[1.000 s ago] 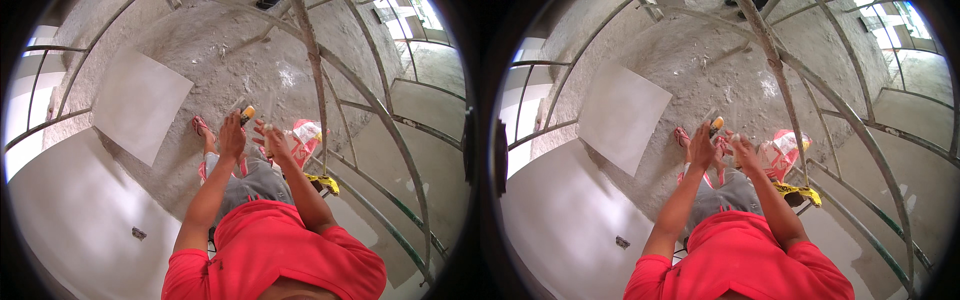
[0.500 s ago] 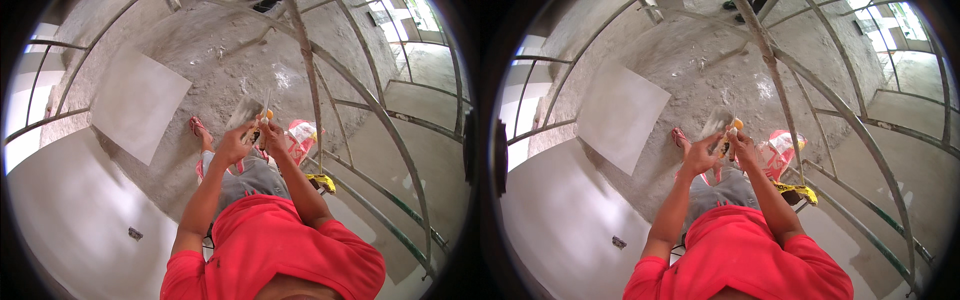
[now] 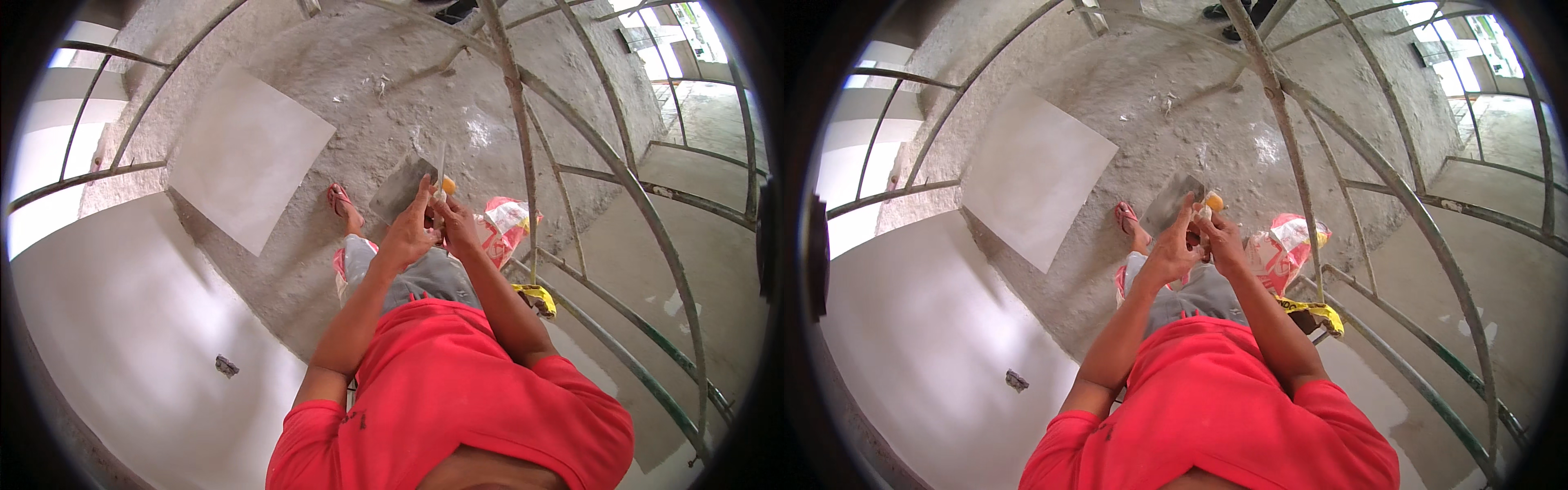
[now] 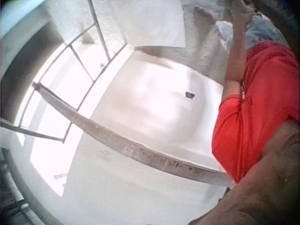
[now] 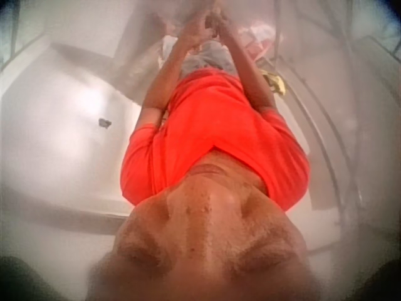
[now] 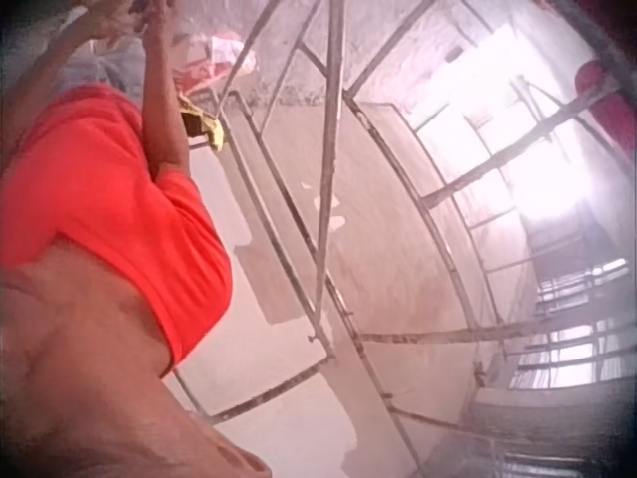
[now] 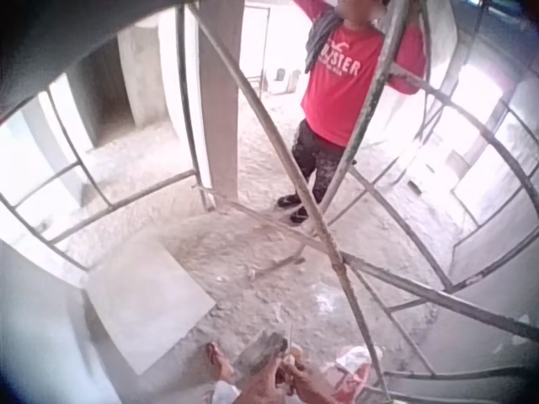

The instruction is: The person scoops plaster from a bag onto a hawk and spreads it onto a wall using a trowel. The person repeatedly returns to the bag to gather more plaster and continues applying it to the wall surface.

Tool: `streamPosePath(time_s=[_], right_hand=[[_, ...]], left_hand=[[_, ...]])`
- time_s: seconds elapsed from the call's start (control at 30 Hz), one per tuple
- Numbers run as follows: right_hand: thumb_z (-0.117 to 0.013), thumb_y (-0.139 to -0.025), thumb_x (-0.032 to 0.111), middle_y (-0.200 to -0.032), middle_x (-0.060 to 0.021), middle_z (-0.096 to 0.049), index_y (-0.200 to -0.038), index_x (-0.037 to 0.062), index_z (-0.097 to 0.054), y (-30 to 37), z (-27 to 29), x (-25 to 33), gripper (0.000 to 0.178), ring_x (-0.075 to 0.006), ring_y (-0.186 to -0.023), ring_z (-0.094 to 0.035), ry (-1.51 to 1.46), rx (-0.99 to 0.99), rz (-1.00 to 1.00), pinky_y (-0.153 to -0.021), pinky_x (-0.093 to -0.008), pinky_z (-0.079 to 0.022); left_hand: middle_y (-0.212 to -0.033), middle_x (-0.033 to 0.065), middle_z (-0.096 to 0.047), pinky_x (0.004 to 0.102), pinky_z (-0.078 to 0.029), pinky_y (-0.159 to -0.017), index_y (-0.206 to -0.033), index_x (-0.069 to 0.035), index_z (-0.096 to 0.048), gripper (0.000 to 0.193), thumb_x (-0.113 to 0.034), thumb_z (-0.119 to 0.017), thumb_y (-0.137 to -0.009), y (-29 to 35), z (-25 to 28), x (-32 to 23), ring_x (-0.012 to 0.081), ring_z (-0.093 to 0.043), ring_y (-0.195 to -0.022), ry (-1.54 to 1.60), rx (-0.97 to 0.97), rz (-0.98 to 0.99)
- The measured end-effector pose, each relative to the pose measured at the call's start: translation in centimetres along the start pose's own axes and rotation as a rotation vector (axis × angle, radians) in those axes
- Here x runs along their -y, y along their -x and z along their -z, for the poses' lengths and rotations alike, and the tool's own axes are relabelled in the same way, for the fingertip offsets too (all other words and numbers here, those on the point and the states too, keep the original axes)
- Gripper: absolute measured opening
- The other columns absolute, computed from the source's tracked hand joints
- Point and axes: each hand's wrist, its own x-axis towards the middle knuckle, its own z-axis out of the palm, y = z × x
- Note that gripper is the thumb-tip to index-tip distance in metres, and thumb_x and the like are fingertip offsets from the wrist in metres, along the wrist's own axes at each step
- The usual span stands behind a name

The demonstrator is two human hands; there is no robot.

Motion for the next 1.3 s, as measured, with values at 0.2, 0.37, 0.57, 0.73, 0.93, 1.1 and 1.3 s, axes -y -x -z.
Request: streamPosePath(time_s=[0.2, 0.37, 0.57, 0.73, 0.93, 1.1, 1.3], right_hand=[[-0.053, -0.088, 0.027, -0.099, -0.0035, -0.059, -0.115, 0.0011, -0.054, 0.5, -0.1, 0.1, 0.038, -0.0127, -0.089, -0.055, -0.080, -0.057, 0.053, -0.079, -0.0275, -0.044], [-0.050, -0.088, 0.018, -0.110, -0.0069, -0.054, -0.120, 0.0035, -0.049, -0.3, 1.2, 0.3, 0.035, -0.0137, -0.094, -0.053, 0.321, -0.025, 0.331, -0.083, -0.0283, -0.042], [-0.062, -0.078, 0.008, -0.087, -0.0053, -0.055, -0.113, 0.0056, -0.049, -0.2, 2.6, 2.6, 0.037, -0.0129, -0.071, -0.053, 0.077, -0.344, 0.303, -0.059, -0.0280, -0.045], [-0.069, -0.074, 0.018, -0.072, 0.0004, -0.054, -0.090, 0.0074, -0.054, 0.0, 4.1, 2.5, 0.024, -0.0107, -0.061, -0.052, 0.041, -0.362, 0.087, -0.053, -0.0264, -0.042], [-0.066, -0.077, 0.015, -0.071, 0.0019, -0.054, -0.088, 0.0063, -0.056, 1.6, 3.3, 2.2, 0.017, -0.0073, -0.057, -0.048, 0.334, -0.309, 0.201, -0.049, -0.0238, -0.038], [-0.065, -0.078, 0.017, -0.069, 0.0022, -0.054, -0.086, 0.0056, -0.057, 2.7, 2.8, 3.7, 0.016, -0.0067, -0.056, -0.049, 0.298, -0.322, 0.228, -0.049, -0.0229, -0.038], [-0.063, -0.077, 0.019, -0.066, -0.0035, -0.056, -0.091, 0.0032, -0.058, 3.6, 5.2, 0.7, 0.022, -0.0103, -0.056, -0.052, 0.696, -0.190, 0.127, -0.050, -0.0270, -0.040]], left_hand=[[-0.116, 0.0194, -0.050, 0.0350, -0.042, -0.085, -0.129, -0.001, -0.030, 0.059, -0.011, -0.050, -0.075, -0.3, -0.9, -0.6, 0.0297, -0.055, -0.097, 0.201, -0.091, 0.087], [-0.102, 0.0215, -0.056, 0.0365, -0.041, -0.085, -0.119, -0.001, -0.044, 0.043, -0.014, -0.044, -0.078, -1.1, -0.4, 2.2, 0.0363, -0.055, -0.093, 0.214, -0.274, -0.089], [-0.104, 0.0232, -0.054, 0.0400, -0.044, -0.080, -0.122, -0.005, -0.046, 0.041, -0.013, -0.049, -0.082, 4.4, 2.4, 0.2, 0.0371, -0.055, -0.092, -0.409, -0.384, -0.209], [-0.092, 0.0221, -0.056, 0.0417, -0.044, -0.074, -0.121, -0.009, -0.051, 0.039, -0.009, -0.052, -0.081, 8.9, 0.5, 0.8, 0.0360, -0.054, -0.084, -0.634, -0.218, 0.046], [-0.080, 0.0182, -0.054, 0.0445, -0.045, -0.066, -0.118, -0.017, -0.052, 0.035, -0.013, -0.051, -0.083, 7.4, -1.0, 2.6, 0.0368, -0.055, -0.075, -0.576, -0.224, 0.016], [-0.081, 0.0192, -0.055, 0.0448, -0.044, -0.065, -0.116, -0.015, -0.053, 0.033, -0.013, -0.051, -0.083, 4.9, -0.9, 0.7, 0.0363, -0.055, -0.075, -0.566, -0.247, -0.079], [-0.089, 0.0179, -0.057, 0.0440, -0.045, -0.071, -0.118, -0.019, -0.054, 0.037, -0.022, -0.053, -0.082, 1.2, 1.2, 2.1, 0.0343, -0.057, -0.079, -0.675, -0.207, 0.012]])
